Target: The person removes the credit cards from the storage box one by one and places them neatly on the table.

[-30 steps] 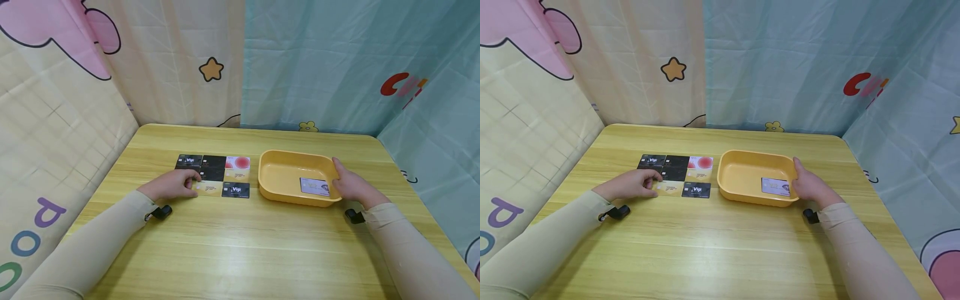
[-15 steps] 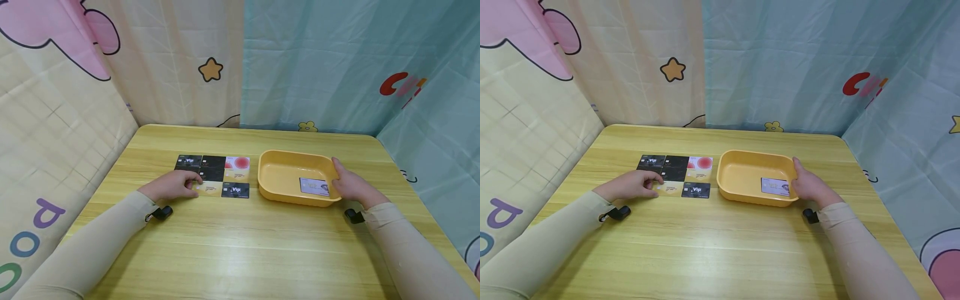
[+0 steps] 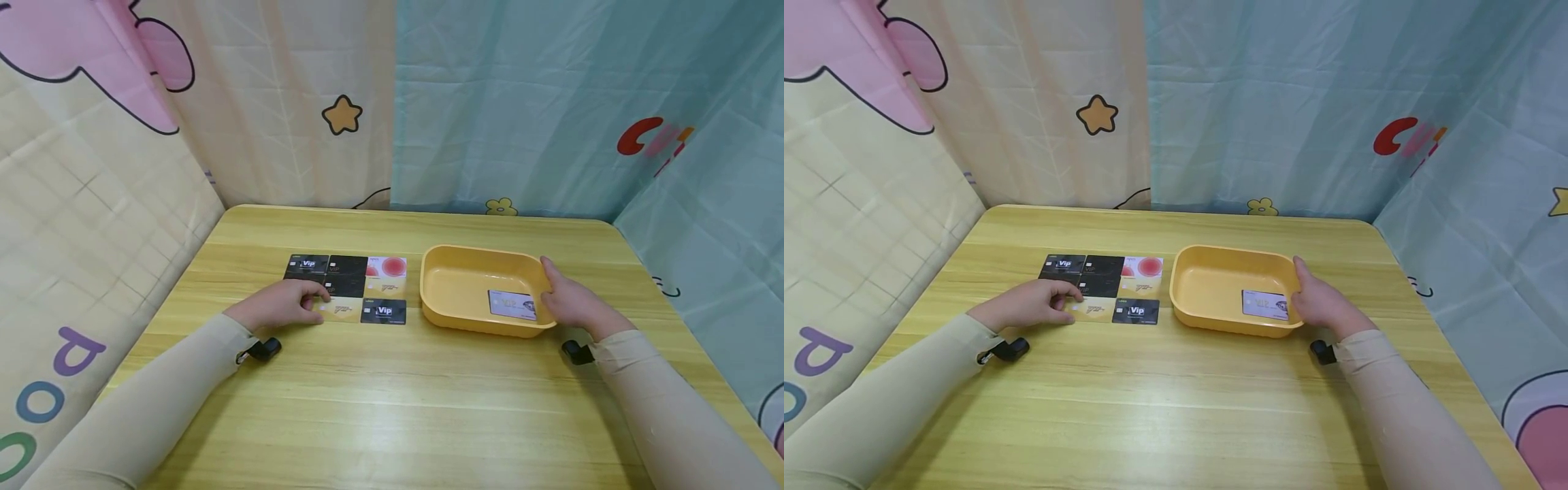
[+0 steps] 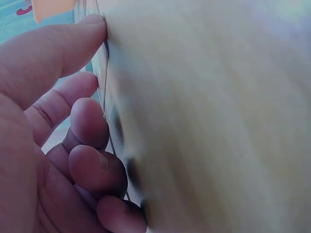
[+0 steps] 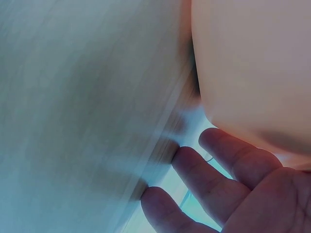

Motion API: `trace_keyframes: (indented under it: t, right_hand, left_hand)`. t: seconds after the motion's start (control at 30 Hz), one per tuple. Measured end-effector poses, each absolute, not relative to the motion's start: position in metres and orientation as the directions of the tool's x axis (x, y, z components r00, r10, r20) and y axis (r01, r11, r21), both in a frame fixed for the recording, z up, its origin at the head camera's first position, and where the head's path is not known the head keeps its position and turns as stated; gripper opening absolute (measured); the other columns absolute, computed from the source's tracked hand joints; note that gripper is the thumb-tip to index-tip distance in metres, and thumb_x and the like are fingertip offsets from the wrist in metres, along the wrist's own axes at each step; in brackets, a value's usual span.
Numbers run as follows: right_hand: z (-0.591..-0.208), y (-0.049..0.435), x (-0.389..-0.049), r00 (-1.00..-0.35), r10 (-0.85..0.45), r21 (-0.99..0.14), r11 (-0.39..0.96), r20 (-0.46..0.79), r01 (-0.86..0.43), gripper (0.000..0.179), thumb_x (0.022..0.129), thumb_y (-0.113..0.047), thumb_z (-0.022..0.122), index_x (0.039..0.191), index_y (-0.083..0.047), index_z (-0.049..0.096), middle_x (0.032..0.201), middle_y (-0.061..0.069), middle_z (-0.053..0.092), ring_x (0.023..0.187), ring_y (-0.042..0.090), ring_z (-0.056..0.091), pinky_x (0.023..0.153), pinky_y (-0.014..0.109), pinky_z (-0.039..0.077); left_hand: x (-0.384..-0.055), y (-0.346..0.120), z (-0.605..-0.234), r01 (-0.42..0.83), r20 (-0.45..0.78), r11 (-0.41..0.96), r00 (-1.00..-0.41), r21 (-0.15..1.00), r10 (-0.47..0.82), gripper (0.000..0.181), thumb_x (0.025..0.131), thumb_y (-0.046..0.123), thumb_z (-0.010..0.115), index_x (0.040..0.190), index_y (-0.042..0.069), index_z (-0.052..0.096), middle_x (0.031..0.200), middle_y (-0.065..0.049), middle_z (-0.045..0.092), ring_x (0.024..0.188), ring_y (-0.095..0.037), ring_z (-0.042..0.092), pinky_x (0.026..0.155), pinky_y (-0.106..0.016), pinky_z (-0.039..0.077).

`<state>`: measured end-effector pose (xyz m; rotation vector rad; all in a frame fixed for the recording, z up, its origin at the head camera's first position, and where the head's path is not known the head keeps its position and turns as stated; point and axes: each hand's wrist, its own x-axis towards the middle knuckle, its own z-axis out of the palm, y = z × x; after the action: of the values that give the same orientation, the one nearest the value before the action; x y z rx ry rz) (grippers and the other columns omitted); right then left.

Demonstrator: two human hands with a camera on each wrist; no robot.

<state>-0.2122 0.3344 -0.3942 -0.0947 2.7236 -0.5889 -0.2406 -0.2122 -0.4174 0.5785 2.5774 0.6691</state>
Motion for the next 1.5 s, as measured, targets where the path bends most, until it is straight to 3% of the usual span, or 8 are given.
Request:
trace_keyframes:
  t: [0.43,0.77,0.87,1.03,1.17,1.5]
  right_hand:
    - [-0.396,0.335,-0.212,-0.935,-0.163,-0.421,0.907,-0.314,-0.017,0.077,0.105,-0.011,0.036,0.163,0.007,-0.012,0.16,0.045,0.021,0.142,0.056,0.043,0.116,0.068,0.035]
    - [-0.393,0.334,-0.211,-0.937,-0.159,-0.428,0.904,-0.31,-0.012,0.077,0.105,-0.011,0.036,0.164,0.006,-0.012,0.162,0.044,0.02,0.145,0.057,0.04,0.118,0.068,0.033]
    - [-0.393,0.334,-0.211,-0.937,-0.155,-0.429,0.903,-0.313,-0.006,0.077,0.105,-0.011,0.036,0.164,0.006,-0.011,0.162,0.044,0.019,0.146,0.058,0.036,0.119,0.068,0.031]
    - [-0.395,0.333,-0.212,-0.938,-0.143,-0.422,0.907,-0.315,0.004,0.077,0.105,-0.011,0.037,0.164,0.006,-0.01,0.161,0.045,0.023,0.139,0.054,0.047,0.116,0.066,0.037]
    - [-0.395,0.334,-0.213,-0.94,-0.14,-0.422,0.907,-0.311,0.005,0.078,0.105,-0.011,0.037,0.164,0.005,-0.011,0.16,0.045,0.025,0.13,0.049,0.053,0.111,0.064,0.041]
    - [-0.395,0.333,-0.21,-0.938,-0.151,-0.426,0.905,-0.312,-0.004,0.076,0.105,-0.011,0.036,0.164,0.006,-0.01,0.161,0.045,0.023,0.141,0.056,0.044,0.117,0.068,0.034]
  left_hand:
    - [-0.24,-0.207,-0.411,0.3,-0.239,0.78,-0.838,0.549,0.49,0.037,0.094,0.033,0.08,0.127,0.021,0.07,0.086,-0.001,0.059,0.075,-0.018,0.054,0.068,-0.034,0.042]
    - [-0.247,-0.172,-0.387,0.346,-0.165,0.714,-0.825,0.609,0.54,0.044,0.097,0.035,0.077,0.136,0.017,0.066,0.083,-0.001,0.055,0.069,-0.02,0.052,0.062,-0.032,0.042]
    - [-0.249,-0.155,-0.378,0.37,-0.138,0.67,-0.805,0.644,0.577,0.045,0.098,0.033,0.076,0.138,0.016,0.065,0.083,-0.002,0.055,0.07,-0.02,0.052,0.066,-0.034,0.044]
    - [-0.254,-0.123,-0.367,0.432,-0.085,0.612,-0.769,0.663,0.634,0.046,0.099,0.035,0.075,0.14,0.018,0.063,0.084,-0.002,0.056,0.074,-0.02,0.054,0.072,-0.036,0.047]
    - [-0.259,-0.098,-0.358,0.448,-0.084,0.6,-0.752,0.663,0.654,0.047,0.099,0.039,0.074,0.142,0.025,0.062,0.089,-0.003,0.058,0.077,-0.021,0.055,0.07,-0.035,0.048]
    - [-0.272,-0.04,-0.345,0.519,-0.028,0.515,-0.685,0.682,0.728,0.05,0.101,0.035,0.072,0.146,0.018,0.059,0.078,0.001,0.052,0.066,-0.014,0.047,0.073,-0.033,0.047]
